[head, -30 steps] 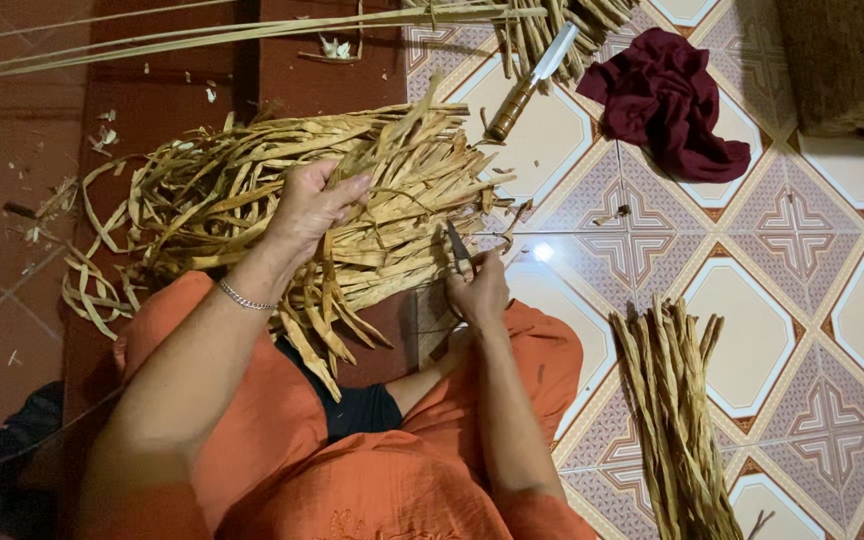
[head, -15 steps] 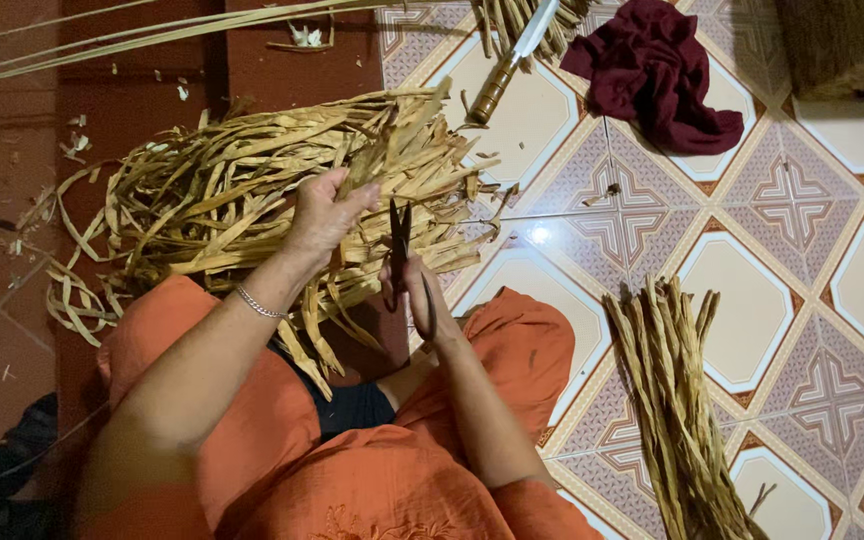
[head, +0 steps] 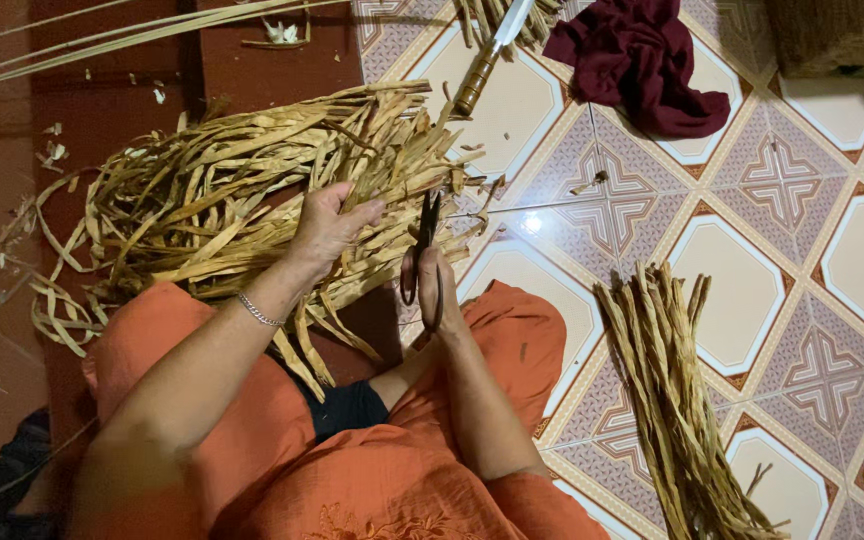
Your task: The person sits on a tiled floor and uses scissors to cut long dried plant strips into shorter pieces. They repeatedly pick up strips from a large pile, cut them, and place the cut pieces into a separate pile on the floor.
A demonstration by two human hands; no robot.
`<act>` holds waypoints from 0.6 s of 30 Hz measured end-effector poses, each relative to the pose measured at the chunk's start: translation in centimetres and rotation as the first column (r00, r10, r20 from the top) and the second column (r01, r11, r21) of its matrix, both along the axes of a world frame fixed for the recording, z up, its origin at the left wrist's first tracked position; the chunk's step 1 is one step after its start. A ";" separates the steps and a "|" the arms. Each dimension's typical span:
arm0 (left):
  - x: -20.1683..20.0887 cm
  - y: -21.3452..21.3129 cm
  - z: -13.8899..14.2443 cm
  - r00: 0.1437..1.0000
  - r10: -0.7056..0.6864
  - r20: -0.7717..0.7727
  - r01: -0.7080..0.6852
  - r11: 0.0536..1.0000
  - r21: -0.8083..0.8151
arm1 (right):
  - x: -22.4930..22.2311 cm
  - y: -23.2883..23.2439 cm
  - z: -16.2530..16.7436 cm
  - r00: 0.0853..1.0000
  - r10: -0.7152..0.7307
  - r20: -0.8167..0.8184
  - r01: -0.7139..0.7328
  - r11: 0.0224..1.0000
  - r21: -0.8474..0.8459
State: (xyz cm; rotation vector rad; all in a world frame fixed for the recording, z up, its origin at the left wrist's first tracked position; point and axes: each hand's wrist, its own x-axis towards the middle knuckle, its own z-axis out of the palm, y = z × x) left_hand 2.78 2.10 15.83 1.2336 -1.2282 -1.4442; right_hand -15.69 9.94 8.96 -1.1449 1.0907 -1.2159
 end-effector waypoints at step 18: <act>-1.0 1.1 2.3 0.999 -0.052 -0.016 0.054 0.979 0.194 | -1.2 0.0 0.0 0.984 -0.173 0.032 0.172 0.984 0.045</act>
